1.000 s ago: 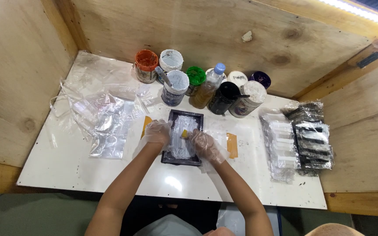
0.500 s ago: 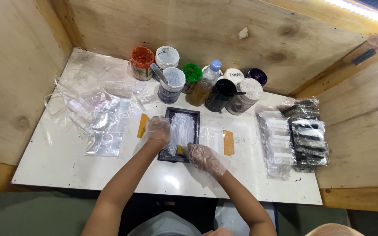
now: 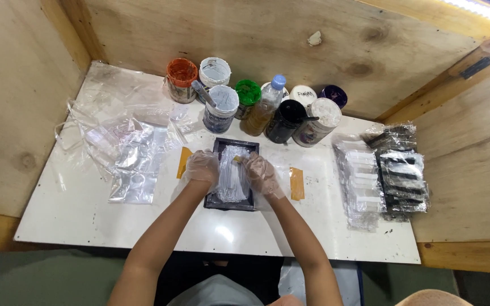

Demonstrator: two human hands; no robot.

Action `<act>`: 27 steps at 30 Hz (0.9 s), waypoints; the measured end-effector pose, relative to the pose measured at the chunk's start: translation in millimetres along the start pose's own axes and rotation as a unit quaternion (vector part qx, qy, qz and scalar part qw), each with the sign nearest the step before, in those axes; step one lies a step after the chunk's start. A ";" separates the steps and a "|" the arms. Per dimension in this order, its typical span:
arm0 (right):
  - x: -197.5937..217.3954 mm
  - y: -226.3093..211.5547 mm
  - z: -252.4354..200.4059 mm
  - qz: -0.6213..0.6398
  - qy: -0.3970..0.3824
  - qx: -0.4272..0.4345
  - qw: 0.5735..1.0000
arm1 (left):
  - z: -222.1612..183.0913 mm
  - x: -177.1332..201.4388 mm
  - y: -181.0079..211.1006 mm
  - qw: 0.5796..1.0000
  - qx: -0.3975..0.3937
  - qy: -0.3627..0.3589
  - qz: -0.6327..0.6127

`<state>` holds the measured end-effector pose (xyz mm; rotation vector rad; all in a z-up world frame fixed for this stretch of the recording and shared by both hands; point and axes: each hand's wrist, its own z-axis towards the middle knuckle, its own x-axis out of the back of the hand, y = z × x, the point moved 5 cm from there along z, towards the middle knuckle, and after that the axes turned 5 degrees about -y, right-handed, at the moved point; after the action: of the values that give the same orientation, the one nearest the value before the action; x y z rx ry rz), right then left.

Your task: Spreading white ink onto a screen printing frame using a spatula and organizing plastic bags on a workbench.

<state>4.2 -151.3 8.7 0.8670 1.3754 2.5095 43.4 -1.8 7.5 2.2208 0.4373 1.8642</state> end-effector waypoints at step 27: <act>99.2 41.6 0.3 -0.190 0.107 0.192 0.957 | 34.1 -43.2 -24.1 0.973 0.160 -0.026 -0.168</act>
<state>-71.3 -135.8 83.7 0.3325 1.9299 2.1223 68.0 6.4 -46.7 2.2012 1.0952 1.6462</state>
